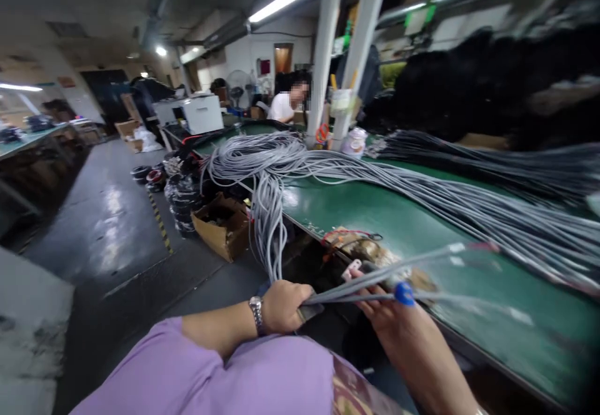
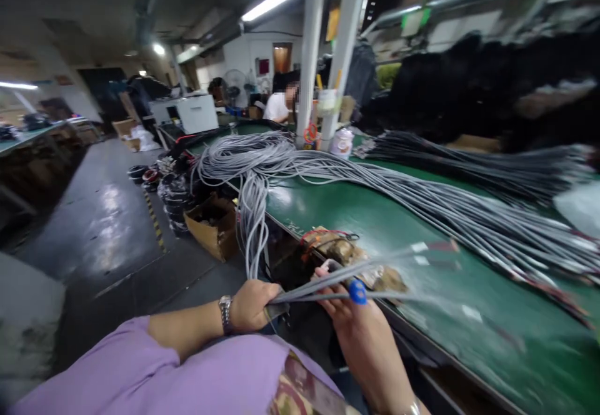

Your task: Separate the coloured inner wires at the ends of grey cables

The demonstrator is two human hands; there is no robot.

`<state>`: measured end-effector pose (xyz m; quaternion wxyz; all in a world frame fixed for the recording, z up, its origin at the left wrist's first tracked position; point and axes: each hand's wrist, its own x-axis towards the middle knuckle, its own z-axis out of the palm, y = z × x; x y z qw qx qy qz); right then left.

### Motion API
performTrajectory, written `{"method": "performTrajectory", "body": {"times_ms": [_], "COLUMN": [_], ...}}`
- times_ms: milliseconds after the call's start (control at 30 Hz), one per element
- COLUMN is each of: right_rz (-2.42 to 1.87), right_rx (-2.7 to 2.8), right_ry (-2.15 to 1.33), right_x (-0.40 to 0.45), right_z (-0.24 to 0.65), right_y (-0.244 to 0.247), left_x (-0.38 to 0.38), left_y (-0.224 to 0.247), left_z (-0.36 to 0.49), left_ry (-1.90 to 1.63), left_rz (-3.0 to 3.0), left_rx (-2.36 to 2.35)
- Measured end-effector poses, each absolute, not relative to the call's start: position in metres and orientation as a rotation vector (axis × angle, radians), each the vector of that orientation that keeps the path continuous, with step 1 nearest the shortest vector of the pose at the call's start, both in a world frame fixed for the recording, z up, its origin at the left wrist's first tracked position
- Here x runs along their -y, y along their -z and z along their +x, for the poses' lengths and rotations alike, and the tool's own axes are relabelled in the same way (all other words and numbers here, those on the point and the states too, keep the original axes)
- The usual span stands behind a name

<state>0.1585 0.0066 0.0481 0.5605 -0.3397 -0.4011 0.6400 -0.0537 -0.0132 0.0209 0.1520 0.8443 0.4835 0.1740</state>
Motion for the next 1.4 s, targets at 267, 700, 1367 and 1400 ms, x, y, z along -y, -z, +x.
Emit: {"method": "performTrajectory", "body": {"times_ms": [267,700,1367,1400], "right_rz": [-0.729,-0.795,-1.204,-1.24], "right_rx": [0.881,1.802,1.64,1.644], "right_ry": [-1.726,-1.793,-1.182,-1.171], "right_x": [0.007,0.004,0.017,0.016], "right_z": [0.096,0.098,0.161,0.163], "right_y": [-0.041,0.005,-0.007,-0.007], "left_x": [0.001,-0.031,0.011,0.008], "left_y": [0.01,-0.051,0.004,0.003], "left_z": [-0.095,-0.027,-0.038,-0.035], "left_ry": [-0.354,-0.727,-0.499,-0.581], "left_rz": [1.841,1.152,1.263,1.218], "left_rx": [-0.943,-0.604,-0.959,-0.949]}}
